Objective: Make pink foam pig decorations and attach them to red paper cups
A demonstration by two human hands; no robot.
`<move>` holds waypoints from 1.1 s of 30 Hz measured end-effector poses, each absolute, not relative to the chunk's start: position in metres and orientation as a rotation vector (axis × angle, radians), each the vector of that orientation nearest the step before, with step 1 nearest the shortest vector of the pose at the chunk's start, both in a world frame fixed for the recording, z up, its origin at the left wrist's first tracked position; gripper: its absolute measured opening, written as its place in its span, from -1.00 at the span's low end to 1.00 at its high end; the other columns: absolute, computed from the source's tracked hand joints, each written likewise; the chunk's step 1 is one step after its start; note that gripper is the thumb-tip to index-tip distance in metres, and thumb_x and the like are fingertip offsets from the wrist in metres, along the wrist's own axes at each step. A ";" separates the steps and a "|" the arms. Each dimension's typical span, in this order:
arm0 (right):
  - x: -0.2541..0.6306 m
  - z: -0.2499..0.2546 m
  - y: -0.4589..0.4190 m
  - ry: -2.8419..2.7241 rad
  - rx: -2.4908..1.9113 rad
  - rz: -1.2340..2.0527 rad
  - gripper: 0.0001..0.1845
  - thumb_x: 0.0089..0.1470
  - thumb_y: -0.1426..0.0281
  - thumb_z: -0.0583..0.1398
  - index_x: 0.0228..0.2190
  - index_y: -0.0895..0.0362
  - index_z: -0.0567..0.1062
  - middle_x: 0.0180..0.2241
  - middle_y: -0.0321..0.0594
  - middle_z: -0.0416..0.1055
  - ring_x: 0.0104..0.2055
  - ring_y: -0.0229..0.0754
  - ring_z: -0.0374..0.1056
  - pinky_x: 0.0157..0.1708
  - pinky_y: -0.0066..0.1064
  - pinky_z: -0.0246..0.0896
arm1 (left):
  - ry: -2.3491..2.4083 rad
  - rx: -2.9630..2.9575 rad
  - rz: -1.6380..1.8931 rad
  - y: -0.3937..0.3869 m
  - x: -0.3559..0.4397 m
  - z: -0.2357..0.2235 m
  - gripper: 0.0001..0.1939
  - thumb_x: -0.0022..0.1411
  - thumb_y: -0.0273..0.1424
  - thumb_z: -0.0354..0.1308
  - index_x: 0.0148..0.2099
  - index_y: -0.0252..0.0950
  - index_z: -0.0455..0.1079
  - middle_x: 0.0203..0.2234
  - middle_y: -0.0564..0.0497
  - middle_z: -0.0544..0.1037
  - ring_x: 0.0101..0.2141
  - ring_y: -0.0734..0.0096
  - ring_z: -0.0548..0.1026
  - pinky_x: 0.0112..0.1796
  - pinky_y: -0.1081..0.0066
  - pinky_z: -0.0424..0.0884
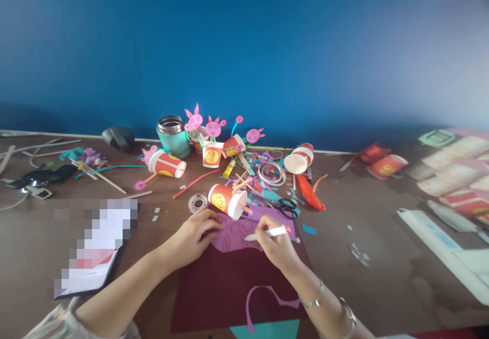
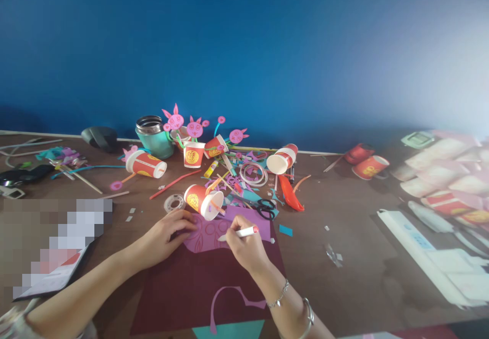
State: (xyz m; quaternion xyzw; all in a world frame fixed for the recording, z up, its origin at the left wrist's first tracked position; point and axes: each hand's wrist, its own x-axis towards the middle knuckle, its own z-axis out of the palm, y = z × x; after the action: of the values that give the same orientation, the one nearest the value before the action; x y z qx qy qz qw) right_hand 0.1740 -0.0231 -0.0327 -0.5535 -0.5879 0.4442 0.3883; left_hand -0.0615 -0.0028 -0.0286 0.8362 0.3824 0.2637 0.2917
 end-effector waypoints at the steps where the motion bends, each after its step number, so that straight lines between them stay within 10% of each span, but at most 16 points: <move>1: 0.174 -0.033 -0.023 -1.499 -1.405 1.119 -0.79 -0.05 0.48 0.06 -0.63 0.08 0.15 -0.73 -0.48 0.06 -0.68 -0.38 -0.03 -0.67 -0.54 -0.12 | 1.016 2.232 0.699 -0.003 -0.061 -0.028 -0.80 0.25 -0.49 0.02 -0.17 -0.23 0.45 -0.20 -0.06 0.45 -0.16 0.34 0.42 -0.10 0.31 0.39; 24: 0.177 -0.032 -0.025 -1.504 -1.346 1.273 -0.82 -0.08 0.45 0.06 -0.63 0.08 0.17 -0.73 -0.44 0.16 -0.67 -0.34 0.09 -0.64 -0.50 0.02 | 1.024 2.220 0.682 -0.004 -0.062 -0.029 -0.81 0.25 -0.48 0.02 -0.17 -0.24 0.44 -0.18 -0.07 0.44 -0.13 0.33 0.41 -0.07 0.31 0.36; 33: 0.174 -0.015 -0.023 -1.570 -1.198 1.117 -0.72 0.21 0.24 -0.04 -0.18 0.04 0.39 -0.12 -0.21 0.37 -0.01 -0.10 0.25 0.00 -0.28 0.14 | 1.045 2.242 0.645 -0.004 -0.062 -0.027 -0.77 0.16 -0.55 0.06 -0.15 -0.26 0.42 -0.15 -0.07 0.43 -0.10 0.31 0.39 -0.03 0.28 0.33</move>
State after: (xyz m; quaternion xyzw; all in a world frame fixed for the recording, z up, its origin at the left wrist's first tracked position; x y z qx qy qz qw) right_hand 0.1741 -0.0230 -0.0154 -0.4786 -0.6271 0.4462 0.4227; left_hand -0.0617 -0.0038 -0.0270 0.8398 0.3912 0.2418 0.2885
